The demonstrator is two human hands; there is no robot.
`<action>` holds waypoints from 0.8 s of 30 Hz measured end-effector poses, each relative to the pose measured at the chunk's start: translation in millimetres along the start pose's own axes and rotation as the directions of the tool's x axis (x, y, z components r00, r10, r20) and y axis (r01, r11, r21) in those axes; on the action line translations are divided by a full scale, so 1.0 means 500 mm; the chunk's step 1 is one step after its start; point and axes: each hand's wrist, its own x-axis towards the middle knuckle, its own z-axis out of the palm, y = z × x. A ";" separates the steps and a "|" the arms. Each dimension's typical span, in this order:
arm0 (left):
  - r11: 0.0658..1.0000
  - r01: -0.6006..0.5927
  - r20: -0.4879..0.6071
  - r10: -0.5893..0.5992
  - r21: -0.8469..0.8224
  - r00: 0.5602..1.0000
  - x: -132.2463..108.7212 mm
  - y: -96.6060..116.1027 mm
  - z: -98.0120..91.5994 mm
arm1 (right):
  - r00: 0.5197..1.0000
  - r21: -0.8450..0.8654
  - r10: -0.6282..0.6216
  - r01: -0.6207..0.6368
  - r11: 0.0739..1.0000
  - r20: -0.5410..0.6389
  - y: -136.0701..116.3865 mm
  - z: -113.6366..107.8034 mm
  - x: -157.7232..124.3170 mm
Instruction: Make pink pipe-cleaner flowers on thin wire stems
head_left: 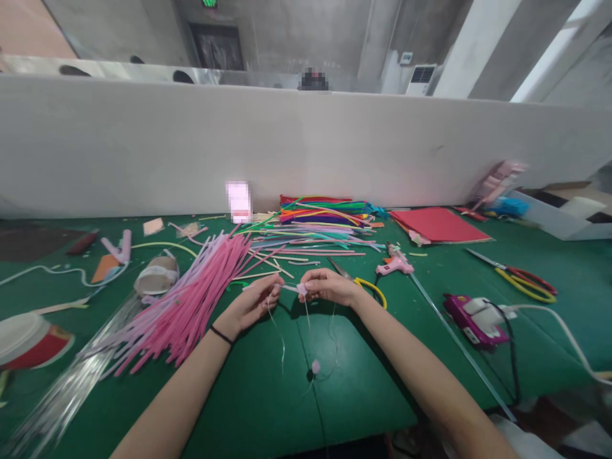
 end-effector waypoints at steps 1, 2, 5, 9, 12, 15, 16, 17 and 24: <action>0.999 -0.035 -0.018 0.036 0.020 0.999 -0.003 0.002 0.004 | 1.000 -0.010 -0.004 0.004 1.000 -0.005 -0.002 0.001 0.000; 0.996 -0.073 -0.029 0.075 0.057 0.997 -0.007 0.003 0.011 | 1.000 -0.016 -0.009 0.009 1.000 -0.015 -0.003 0.002 0.001; 0.953 -0.166 -0.005 0.172 0.253 0.985 -0.020 0.001 0.040 | 0.998 -0.027 -0.029 0.028 0.999 -0.056 -0.005 0.003 0.002; 0.807 -0.256 -0.003 0.304 0.532 0.953 -0.032 -0.003 0.073 | 0.995 -0.059 -0.046 0.041 0.997 -0.088 -0.003 0.002 0.002; 0.719 -0.264 -0.047 0.380 0.643 0.924 -0.038 0.001 0.080 | 0.995 -0.080 -0.057 0.051 0.995 -0.077 -0.003 0.005 0.001; 0.672 -0.279 -0.044 0.421 0.686 0.906 -0.044 0.009 0.080 | 0.997 -0.104 -0.055 0.049 0.993 -0.058 -0.006 0.011 -0.001; 0.658 -0.292 -0.028 0.430 0.694 0.902 -0.046 0.012 0.079 | 0.997 -0.113 -0.050 0.043 0.993 -0.056 -0.007 0.014 -0.001; 0.639 -0.307 -0.007 0.439 0.705 0.899 -0.048 0.015 0.077 | 0.997 -0.123 -0.044 0.037 0.992 -0.058 -0.008 0.016 -0.001; 0.568 -0.288 0.097 0.342 0.771 0.935 -0.045 0.057 0.050 | 0.996 -0.253 -0.077 0.062 0.966 -0.053 -0.030 0.035 0.003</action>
